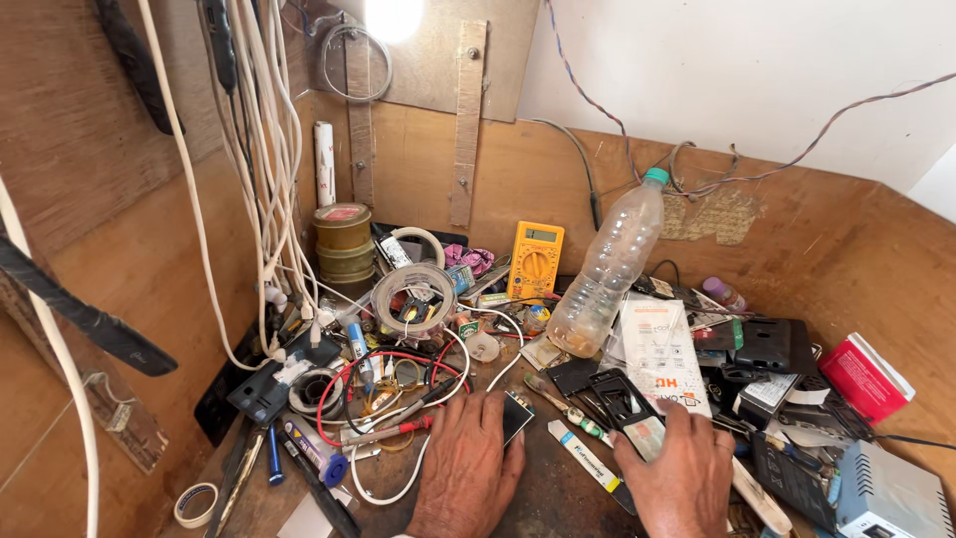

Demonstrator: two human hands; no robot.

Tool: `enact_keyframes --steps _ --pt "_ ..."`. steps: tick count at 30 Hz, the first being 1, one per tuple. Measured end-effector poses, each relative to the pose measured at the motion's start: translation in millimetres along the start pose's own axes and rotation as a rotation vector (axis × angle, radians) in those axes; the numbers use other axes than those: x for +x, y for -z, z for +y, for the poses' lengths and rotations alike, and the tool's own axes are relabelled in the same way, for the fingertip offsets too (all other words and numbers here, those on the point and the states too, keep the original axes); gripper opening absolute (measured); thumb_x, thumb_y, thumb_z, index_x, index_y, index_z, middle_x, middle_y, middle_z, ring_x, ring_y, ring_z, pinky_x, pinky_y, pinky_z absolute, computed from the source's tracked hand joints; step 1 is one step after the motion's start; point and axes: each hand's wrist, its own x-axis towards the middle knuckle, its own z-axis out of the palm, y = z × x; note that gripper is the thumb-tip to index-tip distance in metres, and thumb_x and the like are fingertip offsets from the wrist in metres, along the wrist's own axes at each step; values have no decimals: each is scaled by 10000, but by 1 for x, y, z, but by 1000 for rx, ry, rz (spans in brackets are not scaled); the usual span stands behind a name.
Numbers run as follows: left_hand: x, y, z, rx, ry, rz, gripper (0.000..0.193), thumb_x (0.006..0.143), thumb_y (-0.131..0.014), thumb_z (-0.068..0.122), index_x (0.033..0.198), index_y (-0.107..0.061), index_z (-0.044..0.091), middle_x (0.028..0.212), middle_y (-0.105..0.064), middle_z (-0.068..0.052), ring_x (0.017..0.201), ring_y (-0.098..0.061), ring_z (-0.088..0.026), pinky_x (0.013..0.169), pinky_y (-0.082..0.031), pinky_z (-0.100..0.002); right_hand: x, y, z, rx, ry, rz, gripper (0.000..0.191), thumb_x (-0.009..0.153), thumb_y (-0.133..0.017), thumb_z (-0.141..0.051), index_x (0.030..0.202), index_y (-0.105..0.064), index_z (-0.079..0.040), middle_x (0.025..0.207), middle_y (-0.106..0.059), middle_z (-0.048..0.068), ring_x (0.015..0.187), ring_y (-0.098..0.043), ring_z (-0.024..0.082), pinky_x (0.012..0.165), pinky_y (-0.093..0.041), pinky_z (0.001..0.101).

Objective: The person sits at a cluttered repair workbench and disassembles a mobile phone. They use a small screwdriver to remove screws, pry off the back cover, take out the battery, and lift out the internal circuit board, holding the phone and its parts in both hands.

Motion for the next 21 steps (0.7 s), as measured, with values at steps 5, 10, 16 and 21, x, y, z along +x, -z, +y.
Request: enact_keyframes --steps 5,10,16,21 --pt "15 0 13 -13 -109 55 250 923 -668 180 1073 -616 -13 1081 -599 -182 1050 -537 -363 938 -417 -487 -32 -20 -1 322 251 382 608 650 -862 -335 1158 -675 -57 1106 -689 156 1072 -634 342 1038 -409 488" --pt "64 -33 40 -68 56 10 169 896 -684 167 929 -673 2 1036 -631 -180 1087 -543 -375 971 -413 -491 -66 -60 17 375 277 243 570 599 -879 -283 1114 -732 -87 1082 -718 128 1097 -658 276 1042 -393 466" --pt "114 -71 50 129 457 -217 426 764 -844 242 1086 -704 0 1196 -655 -186 1235 -508 -371 1082 -379 -476 -76 -99 46 426 295 203 579 613 -899 -402 1071 -732 -90 1044 -728 88 1062 -669 244 1052 -440 409" --pt "137 -72 41 27 680 -398 555 729 -914 351 1194 -717 118 1296 -659 -132 1312 -541 -328 1108 -407 -471 -91 -117 49 360 200 265 558 643 -855 -377 1092 -718 -76 1005 -731 94 1070 -649 276 1065 -375 473"
